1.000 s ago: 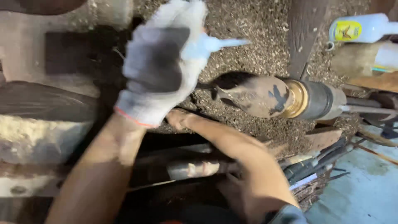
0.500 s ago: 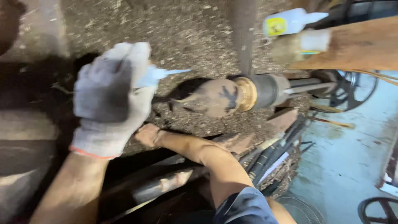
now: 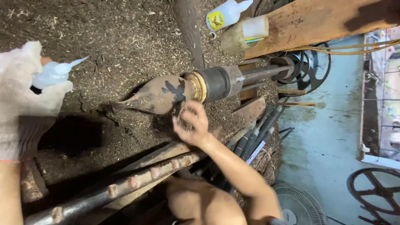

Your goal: The person holds a small squeeze bottle and drips liquid onto a teardrop-shaped workpiece mounted on a rotating spindle, steadying the object with the other hand and turning it by hand between applications to coat different spots on its surface.

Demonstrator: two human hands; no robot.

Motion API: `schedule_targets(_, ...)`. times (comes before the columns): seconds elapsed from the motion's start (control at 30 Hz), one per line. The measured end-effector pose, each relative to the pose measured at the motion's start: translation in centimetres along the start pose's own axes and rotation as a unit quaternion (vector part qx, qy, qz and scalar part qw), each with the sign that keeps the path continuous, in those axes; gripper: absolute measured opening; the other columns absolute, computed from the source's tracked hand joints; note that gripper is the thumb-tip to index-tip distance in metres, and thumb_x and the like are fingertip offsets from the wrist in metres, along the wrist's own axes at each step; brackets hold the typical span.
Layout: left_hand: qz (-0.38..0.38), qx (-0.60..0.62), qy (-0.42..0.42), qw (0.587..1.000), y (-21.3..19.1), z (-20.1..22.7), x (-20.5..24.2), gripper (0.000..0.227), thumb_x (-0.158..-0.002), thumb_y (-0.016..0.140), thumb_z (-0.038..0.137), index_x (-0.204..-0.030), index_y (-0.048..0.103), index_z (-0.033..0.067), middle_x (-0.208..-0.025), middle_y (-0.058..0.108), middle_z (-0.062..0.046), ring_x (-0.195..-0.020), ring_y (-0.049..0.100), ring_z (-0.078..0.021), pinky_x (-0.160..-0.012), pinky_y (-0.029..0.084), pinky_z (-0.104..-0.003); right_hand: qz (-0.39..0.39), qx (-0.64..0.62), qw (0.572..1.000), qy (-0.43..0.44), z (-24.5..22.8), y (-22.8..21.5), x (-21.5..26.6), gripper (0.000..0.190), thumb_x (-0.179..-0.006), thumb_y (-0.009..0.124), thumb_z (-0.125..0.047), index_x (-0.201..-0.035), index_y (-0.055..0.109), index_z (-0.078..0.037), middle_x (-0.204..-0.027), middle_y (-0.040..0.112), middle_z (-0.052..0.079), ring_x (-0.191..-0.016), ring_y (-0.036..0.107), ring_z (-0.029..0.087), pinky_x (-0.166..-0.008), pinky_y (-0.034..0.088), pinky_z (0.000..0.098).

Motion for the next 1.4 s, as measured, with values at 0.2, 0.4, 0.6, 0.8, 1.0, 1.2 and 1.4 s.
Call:
schedule_targets(0.2, -0.031, 0.095, -0.081, 0.992, 0.2, 0.6, 1.5, 0.033, -0.093, 0.080, 0.017, -0.094, 0.057, -0.0058, -0.076, 0.065, -0.018, -0.068, 0.067, -0.0256, -0.064, 0.053, -0.035, 0.182, 0.071, 0.980, 0.038, 3.3, 3.4, -1.9, 0.039, -0.084, 0.080, -0.016, -0.117, 0.063, -0.004, -0.132, 0.063, 0.016, -0.124, 0.063, 0.038, -0.111, 0.052, 0.0513)
schedule_targets(0.4, 0.008, 0.019, -0.039, 0.999, -1.6, 2.6, 2.3, 0.032, -0.088, 0.084, 0.017, -0.098, 0.062, -0.0038, -0.089, 0.069, -0.017, -0.087, 0.068, -0.0297, -0.074, 0.053, -0.040, 0.187, -0.027, 0.972, 0.143, 5.7, 3.2, -1.9, 0.033, -0.091, 0.076, -0.018, -0.119, 0.066, -0.004, -0.137, 0.066, 0.019, -0.132, 0.064, 0.036, -0.118, 0.051, 0.0483)
schedule_targets(0.6, 0.005, -0.061, 0.016, 0.998, -1.8, 4.4, 0.8, 0.035, -0.079, 0.088, 0.019, -0.095, 0.066, -0.0028, -0.089, 0.072, -0.017, -0.086, 0.069, -0.0328, -0.074, 0.054, -0.040, 0.105, 0.096, 0.990, -0.026, 3.8, 4.4, -0.6, 0.037, -0.090, 0.080, -0.022, -0.122, 0.069, -0.008, -0.138, 0.062, 0.018, -0.135, 0.057, 0.036, -0.124, 0.041, 0.0513)
schedule_targets(0.8, 0.063, 0.016, 0.085, 0.994, 0.4, 1.7, 2.9, 0.034, -0.100, 0.082, 0.016, -0.122, 0.064, -0.0019, -0.110, 0.072, -0.014, -0.103, 0.070, -0.0259, -0.094, 0.056, -0.033, 0.158, -0.026, 0.978, 0.132, 5.4, 3.6, -1.1, 0.045, -0.092, 0.078, -0.027, -0.132, 0.066, -0.011, -0.142, 0.064, 0.017, -0.142, 0.059, 0.034, -0.122, 0.043, 0.0465)
schedule_targets(1.0, 0.044, 0.002, 0.047, 0.998, 0.6, 2.4, 2.0, 0.048, -0.094, 0.082, 0.014, -0.132, 0.065, -0.0080, -0.103, 0.074, -0.015, -0.095, 0.069, -0.0259, -0.087, 0.056, -0.037, 0.157, -0.011, 0.988, 0.011, 6.0, 4.0, -0.6, 0.055, -0.091, 0.083, -0.039, -0.132, 0.062, -0.009, -0.144, 0.052, 0.019, -0.140, 0.049, 0.035, -0.125, 0.040, 0.0501)
schedule_targets(1.2, -0.094, 0.550, -0.271, 0.785, 8.2, -7.9, 4.0, 0.035, -0.096, 0.061, 0.029, -0.123, 0.064, 0.0066, -0.094, 0.078, -0.001, -0.083, 0.073, -0.0084, -0.070, 0.059, -0.017, 0.091, 0.022, 0.995, 0.014, 6.1, 5.2, -0.1, 0.047, -0.097, 0.077, -0.036, -0.136, 0.066, -0.012, -0.153, 0.056, 0.010, -0.146, 0.054, 0.027, -0.122, 0.046, 0.0464)
schedule_targets(1.4, -0.116, 0.164, -0.176, 0.964, 1.2, 2.3, 2.2, 0.022, -0.107, 0.068, 0.009, -0.113, 0.064, -0.0119, -0.081, 0.073, -0.022, -0.067, 0.073, -0.0301, -0.052, 0.058, -0.034, 0.248, -0.116, 0.960, -0.052, 2.8, 1.8, -3.1, 0.080, -0.090, 0.073, -0.063, -0.152, 0.040, -0.026, -0.166, 0.030, 0.004, -0.156, 0.037, 0.026, -0.131, 0.033, 0.0503)
Point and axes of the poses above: each hand's wrist, its own x-axis away from the middle knuckle, its own y-axis out of the palm, z = x × y, the point moved 3 cm from there along -x, towards the middle knuckle
